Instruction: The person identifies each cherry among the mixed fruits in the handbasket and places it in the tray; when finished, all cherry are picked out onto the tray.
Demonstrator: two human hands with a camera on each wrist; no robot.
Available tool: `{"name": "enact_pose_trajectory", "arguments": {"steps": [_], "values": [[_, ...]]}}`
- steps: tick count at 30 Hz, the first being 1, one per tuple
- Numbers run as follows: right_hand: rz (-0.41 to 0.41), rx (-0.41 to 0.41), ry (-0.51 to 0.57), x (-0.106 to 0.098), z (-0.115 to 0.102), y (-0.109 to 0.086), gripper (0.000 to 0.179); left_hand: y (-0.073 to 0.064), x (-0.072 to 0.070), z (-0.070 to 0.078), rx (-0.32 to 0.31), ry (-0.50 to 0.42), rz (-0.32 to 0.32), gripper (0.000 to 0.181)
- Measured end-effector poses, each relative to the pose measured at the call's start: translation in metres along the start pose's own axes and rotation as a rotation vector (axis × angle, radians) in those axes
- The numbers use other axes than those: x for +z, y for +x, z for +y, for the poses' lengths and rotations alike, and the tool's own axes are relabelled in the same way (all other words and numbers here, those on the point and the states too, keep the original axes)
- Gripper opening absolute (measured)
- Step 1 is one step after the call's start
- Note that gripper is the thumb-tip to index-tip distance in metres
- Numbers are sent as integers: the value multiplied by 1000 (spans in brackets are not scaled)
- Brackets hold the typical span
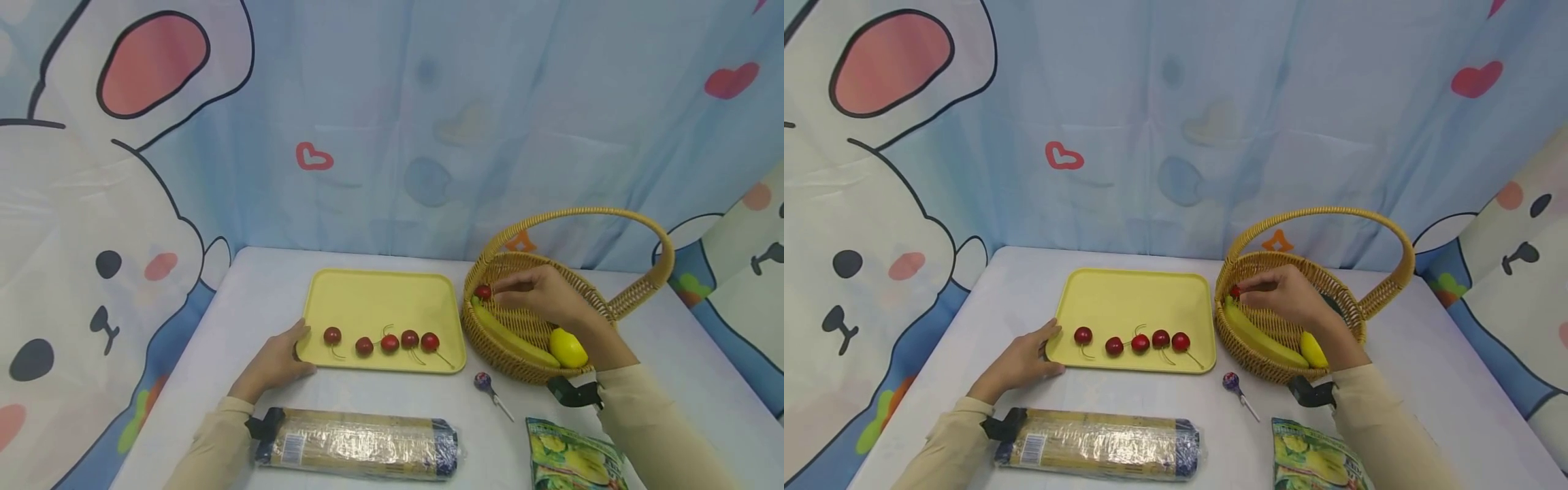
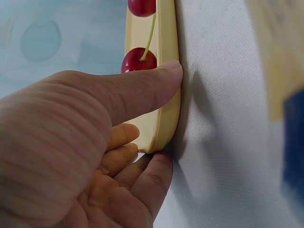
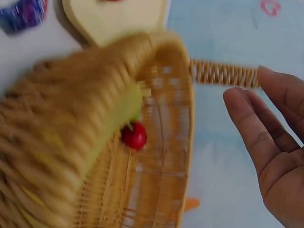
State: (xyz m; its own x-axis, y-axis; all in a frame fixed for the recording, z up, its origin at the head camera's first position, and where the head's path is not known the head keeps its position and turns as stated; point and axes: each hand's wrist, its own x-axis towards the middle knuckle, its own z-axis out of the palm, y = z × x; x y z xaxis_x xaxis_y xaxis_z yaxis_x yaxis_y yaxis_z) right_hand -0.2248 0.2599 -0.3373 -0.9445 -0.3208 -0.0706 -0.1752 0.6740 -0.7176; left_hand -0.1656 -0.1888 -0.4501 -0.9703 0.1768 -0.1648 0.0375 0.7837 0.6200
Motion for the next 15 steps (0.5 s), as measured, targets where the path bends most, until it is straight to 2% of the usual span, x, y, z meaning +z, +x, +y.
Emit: {"name": "enact_pose_trajectory", "arguments": {"steps": [7, 12, 15], "values": [[16, 69, -20, -20, 20, 25, 51, -1, -1, 1, -25, -14, -14, 86], [4, 150, -23, -24, 34, 43, 52, -2, 0, 3, -33, -9, -9, 86], [-6, 168, -20, -24, 42, 52, 52, -2, 0, 5, -26, 1, 1, 85]]}}
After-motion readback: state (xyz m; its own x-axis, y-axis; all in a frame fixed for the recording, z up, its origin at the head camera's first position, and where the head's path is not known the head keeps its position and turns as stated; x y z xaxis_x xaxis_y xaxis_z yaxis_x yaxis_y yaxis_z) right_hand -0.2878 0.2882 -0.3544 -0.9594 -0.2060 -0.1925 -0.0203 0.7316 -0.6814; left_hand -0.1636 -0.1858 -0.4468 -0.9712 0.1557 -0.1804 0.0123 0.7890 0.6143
